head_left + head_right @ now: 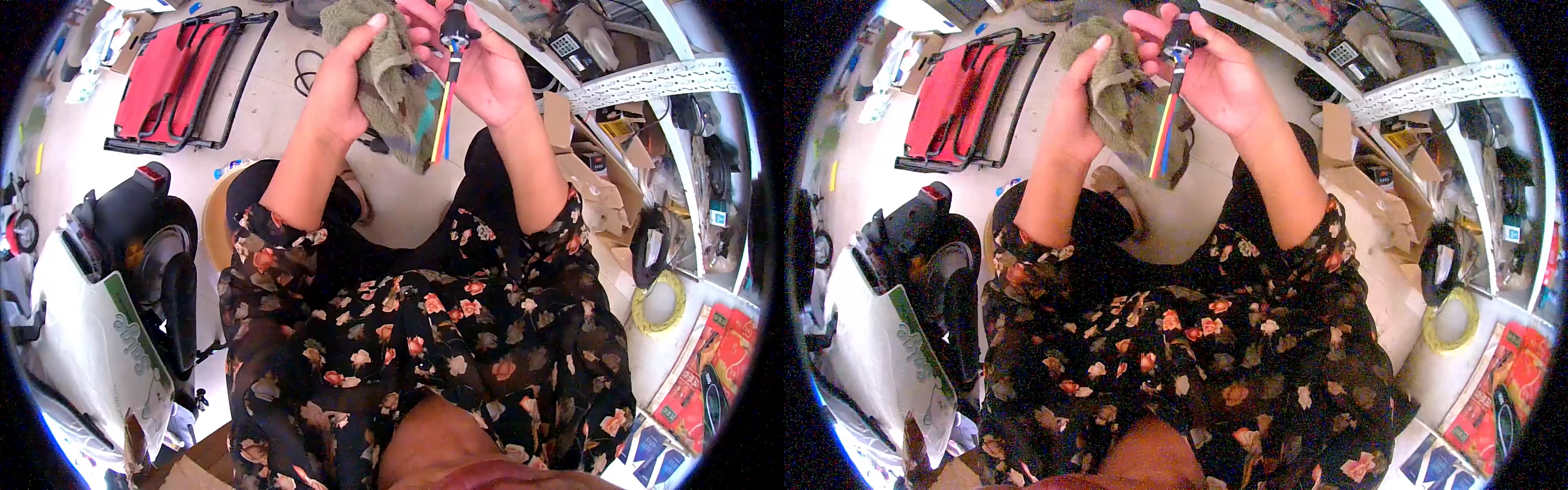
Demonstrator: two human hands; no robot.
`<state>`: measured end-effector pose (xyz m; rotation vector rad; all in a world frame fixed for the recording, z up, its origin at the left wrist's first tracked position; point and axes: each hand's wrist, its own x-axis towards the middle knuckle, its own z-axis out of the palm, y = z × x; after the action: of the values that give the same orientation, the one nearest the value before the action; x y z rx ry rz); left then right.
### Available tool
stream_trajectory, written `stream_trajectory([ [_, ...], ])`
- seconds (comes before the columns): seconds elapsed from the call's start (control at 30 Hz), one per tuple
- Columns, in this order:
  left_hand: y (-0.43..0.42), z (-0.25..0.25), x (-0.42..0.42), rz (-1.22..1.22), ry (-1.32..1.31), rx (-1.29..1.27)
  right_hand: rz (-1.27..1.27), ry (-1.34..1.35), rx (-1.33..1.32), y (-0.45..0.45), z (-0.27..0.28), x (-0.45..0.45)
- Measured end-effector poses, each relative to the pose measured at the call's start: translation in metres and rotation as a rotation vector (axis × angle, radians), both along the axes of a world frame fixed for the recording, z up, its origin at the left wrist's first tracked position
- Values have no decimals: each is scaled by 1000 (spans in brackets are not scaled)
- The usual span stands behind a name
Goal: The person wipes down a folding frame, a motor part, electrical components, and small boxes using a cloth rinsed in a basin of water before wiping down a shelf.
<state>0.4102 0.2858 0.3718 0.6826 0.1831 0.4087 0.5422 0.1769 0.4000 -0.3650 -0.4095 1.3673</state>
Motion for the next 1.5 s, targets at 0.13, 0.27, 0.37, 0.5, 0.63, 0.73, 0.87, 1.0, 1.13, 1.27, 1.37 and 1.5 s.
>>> stream_trajectory([
  [0.13, 2, -1, 3, -72, 9, -101, -35, -160, 12, -1, 3, 3],
  [0.27, -3, 1, 4, -37, 47, -203, -107, -249, -95, 2, 2, 0],
  [0.37, -4, 12, 1, -198, -86, -288, -112, -235, -143, 7, 1, -4],
  [0.5, -6, 16, -3, -268, 10, -242, -69, -271, -152, 2, 5, -12],
  [0.63, -3, 1, -2, -187, 54, 76, -46, -285, 8, 1, -18, -7],
  [0.73, -10, 4, 1, -90, 28, 79, -17, -391, 3, 1, -22, 0],
  [0.87, -20, 6, 1, -62, -6, 10, 19, -415, 52, -1, 0, -10],
  [1.0, -25, 5, 0, -151, -47, -121, 50, -290, 92, -9, -20, -3],
  [1.13, -26, -27, 5, -357, -183, -219, 107, -188, 51, -13, -33, 4],
  [1.27, -39, -3, 1, -253, 93, -94, 263, -249, 167, -23, -29, 19],
  [1.37, -51, 13, 11, -180, 340, 268, -87, -196, 184, -41, -2, 30],
  [1.5, -37, 11, 8, -47, 470, 251, -384, -114, -77, -74, -12, 76],
])
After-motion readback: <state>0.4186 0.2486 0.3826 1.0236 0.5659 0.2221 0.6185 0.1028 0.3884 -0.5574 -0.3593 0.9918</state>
